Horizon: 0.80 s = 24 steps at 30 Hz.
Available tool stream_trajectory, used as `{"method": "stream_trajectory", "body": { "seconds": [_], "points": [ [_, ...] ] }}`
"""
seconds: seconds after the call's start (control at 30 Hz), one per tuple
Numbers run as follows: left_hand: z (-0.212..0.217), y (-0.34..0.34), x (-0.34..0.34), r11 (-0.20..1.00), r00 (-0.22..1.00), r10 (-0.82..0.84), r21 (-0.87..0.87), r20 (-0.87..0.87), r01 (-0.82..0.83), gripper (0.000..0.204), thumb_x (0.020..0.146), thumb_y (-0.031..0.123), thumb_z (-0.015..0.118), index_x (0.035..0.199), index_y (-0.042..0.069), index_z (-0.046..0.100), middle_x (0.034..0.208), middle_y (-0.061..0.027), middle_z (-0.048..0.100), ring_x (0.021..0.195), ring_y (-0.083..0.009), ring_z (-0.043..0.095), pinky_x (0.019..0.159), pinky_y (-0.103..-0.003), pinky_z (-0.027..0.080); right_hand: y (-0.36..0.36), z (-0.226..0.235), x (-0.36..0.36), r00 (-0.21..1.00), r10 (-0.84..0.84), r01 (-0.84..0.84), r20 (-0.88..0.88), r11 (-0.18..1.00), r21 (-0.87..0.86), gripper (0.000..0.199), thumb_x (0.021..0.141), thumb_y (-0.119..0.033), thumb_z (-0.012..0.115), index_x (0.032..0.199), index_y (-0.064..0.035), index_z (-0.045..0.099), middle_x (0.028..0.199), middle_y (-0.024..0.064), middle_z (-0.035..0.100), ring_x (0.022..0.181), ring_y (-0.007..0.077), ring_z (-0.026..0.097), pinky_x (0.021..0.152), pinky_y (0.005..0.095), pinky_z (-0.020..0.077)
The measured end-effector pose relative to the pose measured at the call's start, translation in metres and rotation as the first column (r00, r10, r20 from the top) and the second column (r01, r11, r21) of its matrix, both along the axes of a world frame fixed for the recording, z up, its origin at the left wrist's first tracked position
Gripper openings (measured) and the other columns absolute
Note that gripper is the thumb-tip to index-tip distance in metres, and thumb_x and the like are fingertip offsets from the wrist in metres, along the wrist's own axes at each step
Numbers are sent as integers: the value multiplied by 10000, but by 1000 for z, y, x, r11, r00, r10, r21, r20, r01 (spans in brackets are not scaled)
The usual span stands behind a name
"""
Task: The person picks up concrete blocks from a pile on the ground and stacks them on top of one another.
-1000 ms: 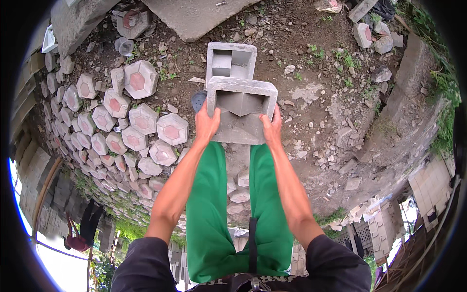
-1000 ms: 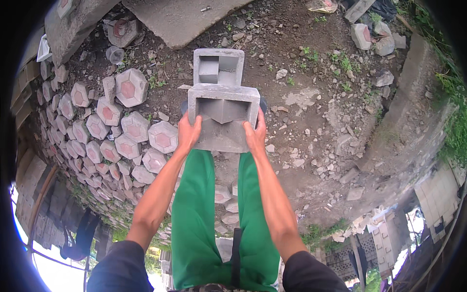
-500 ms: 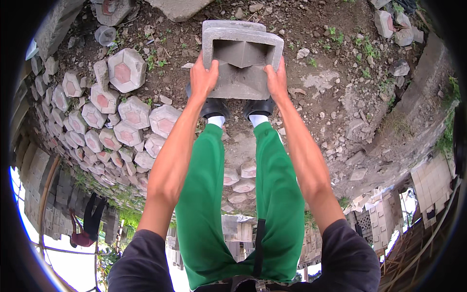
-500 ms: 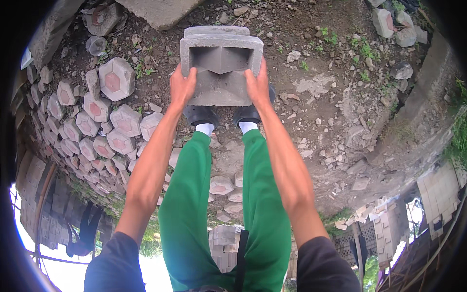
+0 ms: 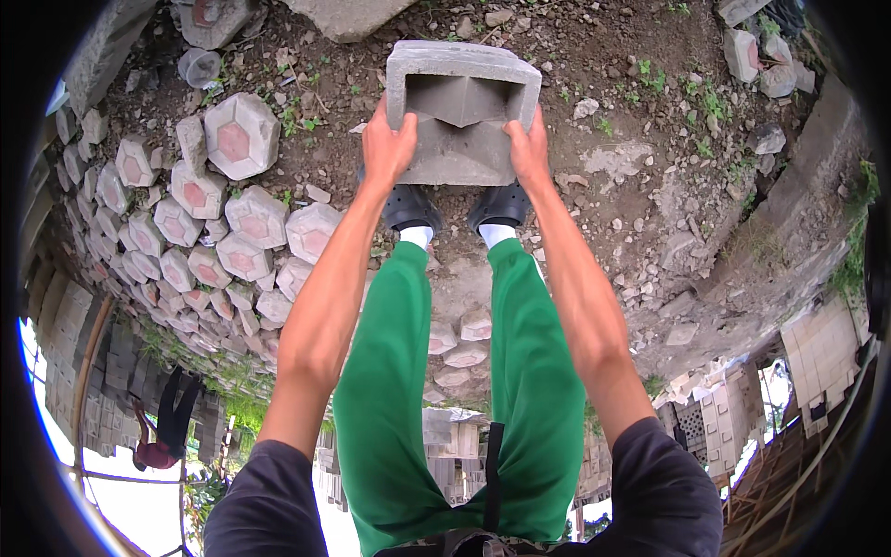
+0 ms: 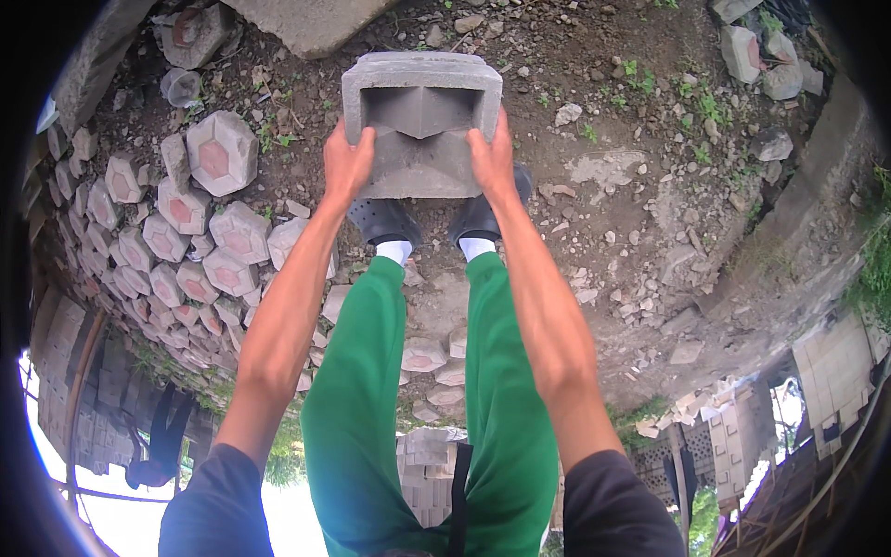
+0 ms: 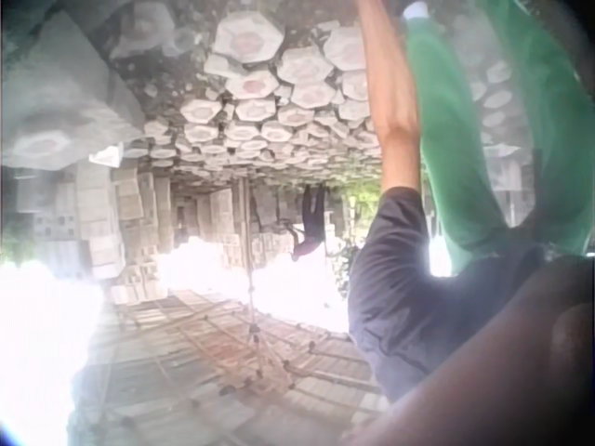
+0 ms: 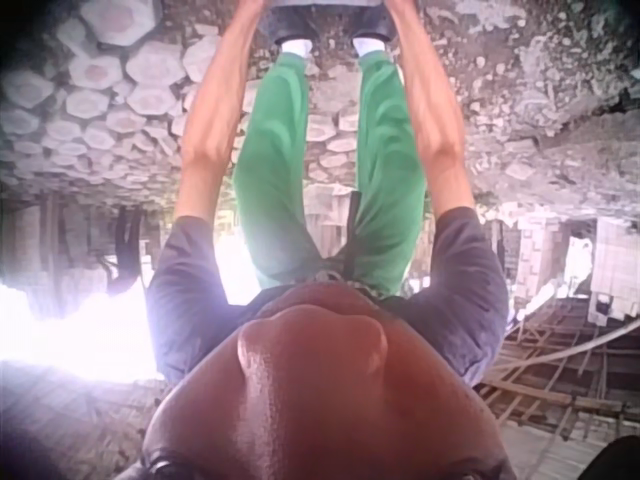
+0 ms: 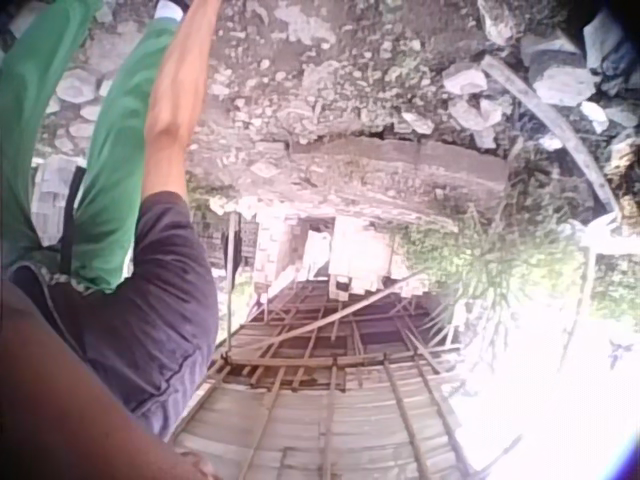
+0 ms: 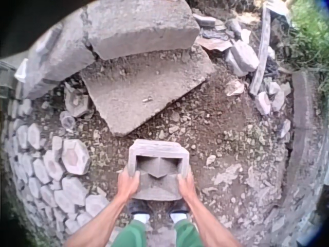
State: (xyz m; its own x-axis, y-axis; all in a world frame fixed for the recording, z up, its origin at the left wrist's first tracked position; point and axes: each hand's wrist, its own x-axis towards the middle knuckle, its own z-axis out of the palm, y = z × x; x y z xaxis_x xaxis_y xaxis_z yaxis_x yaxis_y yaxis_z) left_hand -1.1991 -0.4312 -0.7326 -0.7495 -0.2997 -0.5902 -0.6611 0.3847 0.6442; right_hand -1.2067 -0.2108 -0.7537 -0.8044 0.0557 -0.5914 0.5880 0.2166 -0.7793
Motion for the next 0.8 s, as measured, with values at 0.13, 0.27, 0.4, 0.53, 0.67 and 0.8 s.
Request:
{"method": "stream_trajectory", "body": {
  "seconds": [0.13, 0.27, 0.4, 0.53, 0.67, 0.8],
  "points": [
    [3, 2, -1, 1000, 1000, 14, -3, -24, -14, 504, 817, 188, 542, 1299, 40, 533, 978, -232, 684, 854, -329, 688, 790, -397, 516, -1, 2, 2, 999, -36, 36, 13, 999, -15, 624, 785, -116, 520, 1383, -1, 383, 1193, 157, 574, 1076, 235, 560, 949, 341, 424],
    [6, -2, -11, 1000, 998, -24, -9, -66, 23, 515, 815, 183, 541, 1309, 37, 526, 977, -223, 688, 848, -311, 691, 797, -390, 514, -5, 5, -4, 999, -44, 43, 24, 999, 6, 630, 792, -124, 521, 1393, -5, 371, 1188, 158, 577, 1069, 233, 565, 951, 342, 424],
    [7, 1, -10, 1000, 1000, -12, -5, -8, 12, 514, 815, 182, 544, 1308, 35, 528, 998, -214, 689, 887, -302, 687, 829, -390, 506, -2, 2, -2, 999, -35, 35, 22, 999, -8, 641, 794, -133, 524, 1402, -15, 360, 1189, 162, 580, 1080, 245, 569, 958, 342, 423],
    [-1, -2, -5, 1000, 999, 14, 2, -30, -14, 524, 812, 192, 557, 1301, 7, 520, 1066, -218, 669, 969, -309, 663, 876, -392, 487, -2, -4, -2, 1000, -8, 7, 18, 999, 46, 663, 790, -151, 526, 1416, -30, 344, 1235, 185, 560, 1139, 274, 553, 993, 359, 404],
    [-5, -7, -3, 995, 999, 30, 91, 10, -31, 613, 804, 203, 574, 1358, -10, 418, 1180, -219, 605, 1075, -301, 603, 945, -382, 444, -1, -2, -5, 999, -12, 12, 33, 1000, 12, 687, 786, -169, 528, 1428, -36, 325, 1289, 206, 531, 1196, 300, 527, 1022, 378, 385],
    [-8, -11, -4, 963, 994, 112, 245, 9, -110, 697, 800, 210, 577, 1405, -3, 302, 1233, -200, 539, 1108, -281, 547, 973, -375, 411, -2, -3, -2, 997, -12, 10, 71, 1000, 22, 695, 785, -174, 533, 1432, -35, 320, 1305, 211, 523, 1209, 314, 520, 1023, 384, 385]
  ]
}}
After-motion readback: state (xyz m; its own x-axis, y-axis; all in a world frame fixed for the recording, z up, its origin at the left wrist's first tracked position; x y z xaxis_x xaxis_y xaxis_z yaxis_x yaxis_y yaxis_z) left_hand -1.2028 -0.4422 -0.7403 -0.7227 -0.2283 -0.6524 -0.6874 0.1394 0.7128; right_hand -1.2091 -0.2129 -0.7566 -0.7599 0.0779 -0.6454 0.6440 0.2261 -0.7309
